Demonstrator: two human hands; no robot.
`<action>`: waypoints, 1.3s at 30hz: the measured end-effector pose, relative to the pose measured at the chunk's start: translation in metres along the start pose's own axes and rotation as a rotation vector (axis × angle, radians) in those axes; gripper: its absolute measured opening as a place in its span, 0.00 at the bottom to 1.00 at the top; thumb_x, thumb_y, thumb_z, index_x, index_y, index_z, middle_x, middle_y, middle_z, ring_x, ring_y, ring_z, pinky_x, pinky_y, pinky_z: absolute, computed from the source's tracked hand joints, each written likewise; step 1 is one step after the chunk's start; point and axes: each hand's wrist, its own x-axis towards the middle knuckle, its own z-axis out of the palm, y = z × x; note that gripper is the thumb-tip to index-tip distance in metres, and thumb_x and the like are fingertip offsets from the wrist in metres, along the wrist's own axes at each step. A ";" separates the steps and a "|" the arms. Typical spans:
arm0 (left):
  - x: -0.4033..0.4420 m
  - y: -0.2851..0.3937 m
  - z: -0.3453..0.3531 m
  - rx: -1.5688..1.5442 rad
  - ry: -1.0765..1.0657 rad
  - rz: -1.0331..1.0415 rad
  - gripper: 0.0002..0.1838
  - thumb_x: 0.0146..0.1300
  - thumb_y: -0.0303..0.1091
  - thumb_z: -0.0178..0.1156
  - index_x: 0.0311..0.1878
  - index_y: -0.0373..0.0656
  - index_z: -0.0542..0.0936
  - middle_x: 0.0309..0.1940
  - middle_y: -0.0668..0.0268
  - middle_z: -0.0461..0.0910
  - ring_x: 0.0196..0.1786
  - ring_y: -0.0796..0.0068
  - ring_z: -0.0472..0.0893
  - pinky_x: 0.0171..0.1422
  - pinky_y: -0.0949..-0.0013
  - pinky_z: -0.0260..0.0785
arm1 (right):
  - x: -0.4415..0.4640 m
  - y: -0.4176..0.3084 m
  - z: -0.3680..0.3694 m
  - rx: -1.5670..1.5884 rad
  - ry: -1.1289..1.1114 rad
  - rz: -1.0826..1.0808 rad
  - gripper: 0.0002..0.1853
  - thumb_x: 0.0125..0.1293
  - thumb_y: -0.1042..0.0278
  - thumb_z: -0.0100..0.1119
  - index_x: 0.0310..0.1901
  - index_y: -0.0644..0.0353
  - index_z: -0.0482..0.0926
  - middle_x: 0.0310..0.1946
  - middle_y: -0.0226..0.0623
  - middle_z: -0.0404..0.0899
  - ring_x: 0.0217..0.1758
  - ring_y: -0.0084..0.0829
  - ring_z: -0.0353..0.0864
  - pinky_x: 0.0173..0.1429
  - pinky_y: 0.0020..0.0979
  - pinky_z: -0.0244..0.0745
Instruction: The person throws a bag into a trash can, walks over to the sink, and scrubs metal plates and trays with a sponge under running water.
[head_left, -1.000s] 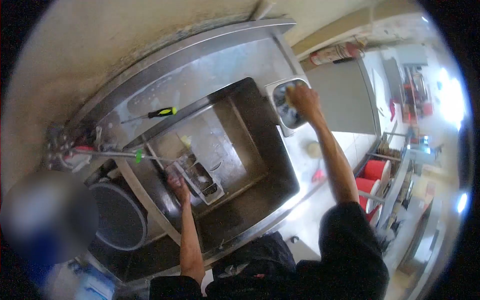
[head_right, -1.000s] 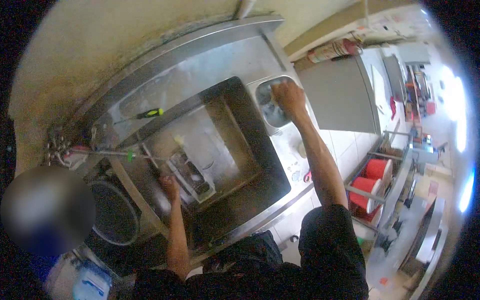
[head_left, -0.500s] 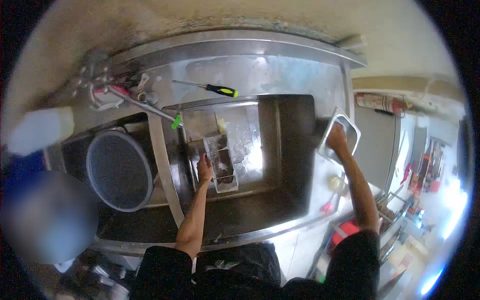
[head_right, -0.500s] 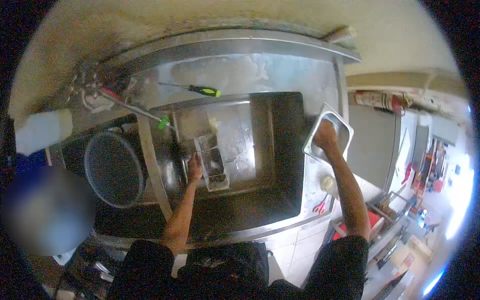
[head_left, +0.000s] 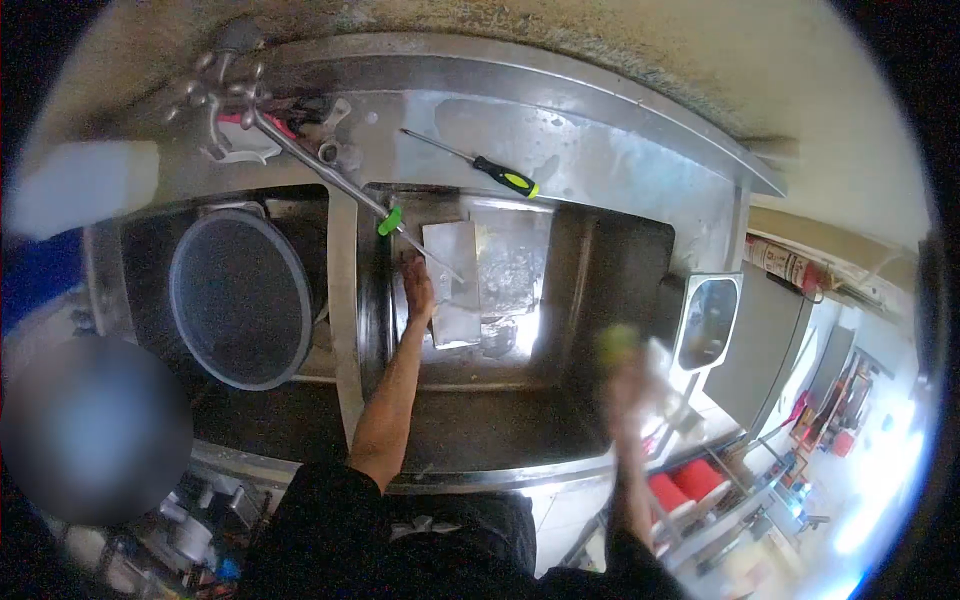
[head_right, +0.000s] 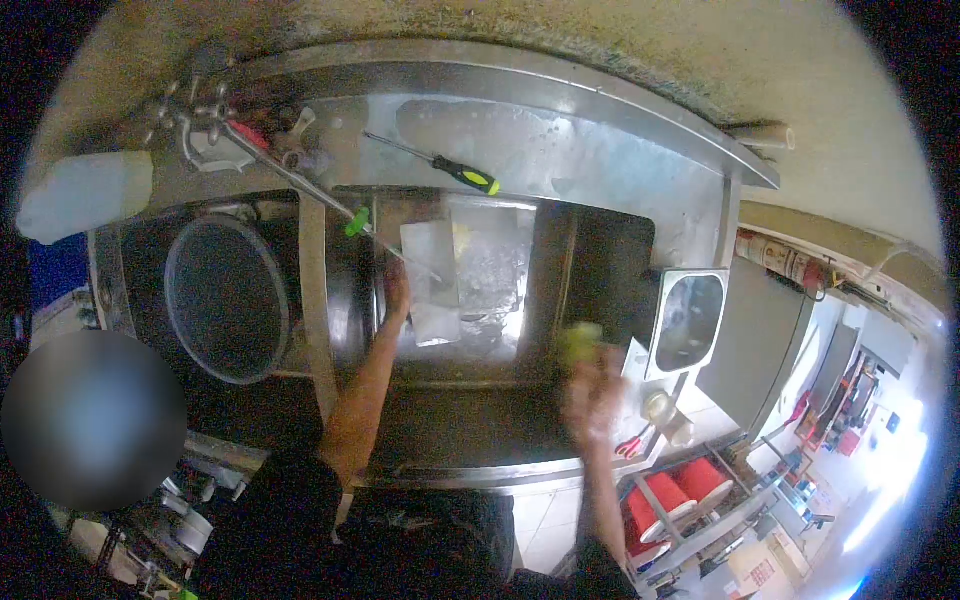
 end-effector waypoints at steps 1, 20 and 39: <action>-0.007 -0.039 0.004 0.012 -0.179 -0.054 0.32 0.68 0.52 0.46 0.65 0.35 0.63 0.66 0.44 0.58 0.70 0.50 0.55 0.73 0.60 0.45 | 0.019 -0.045 0.002 0.377 -0.296 0.275 0.13 0.65 0.72 0.50 0.50 0.66 0.73 0.43 0.43 0.78 0.46 0.35 0.78 0.50 0.41 0.71; -0.023 0.012 -0.009 -0.674 -0.535 -0.696 0.35 0.58 0.65 0.55 0.58 0.47 0.72 0.51 0.70 0.72 0.55 0.75 0.68 0.61 0.59 0.58 | 0.063 -0.003 0.140 0.994 -0.094 0.461 0.19 0.70 0.53 0.50 0.49 0.61 0.78 0.41 0.36 0.79 0.44 0.27 0.75 0.49 0.31 0.70; -0.055 0.009 0.119 -0.178 -0.332 -0.325 0.33 0.51 0.59 0.65 0.46 0.36 0.76 0.45 0.55 0.78 0.44 0.61 0.77 0.50 0.59 0.69 | 0.004 0.009 0.114 0.938 -0.088 0.476 0.16 0.71 0.55 0.47 0.38 0.61 0.76 0.25 0.29 0.74 0.24 0.21 0.69 0.28 0.25 0.66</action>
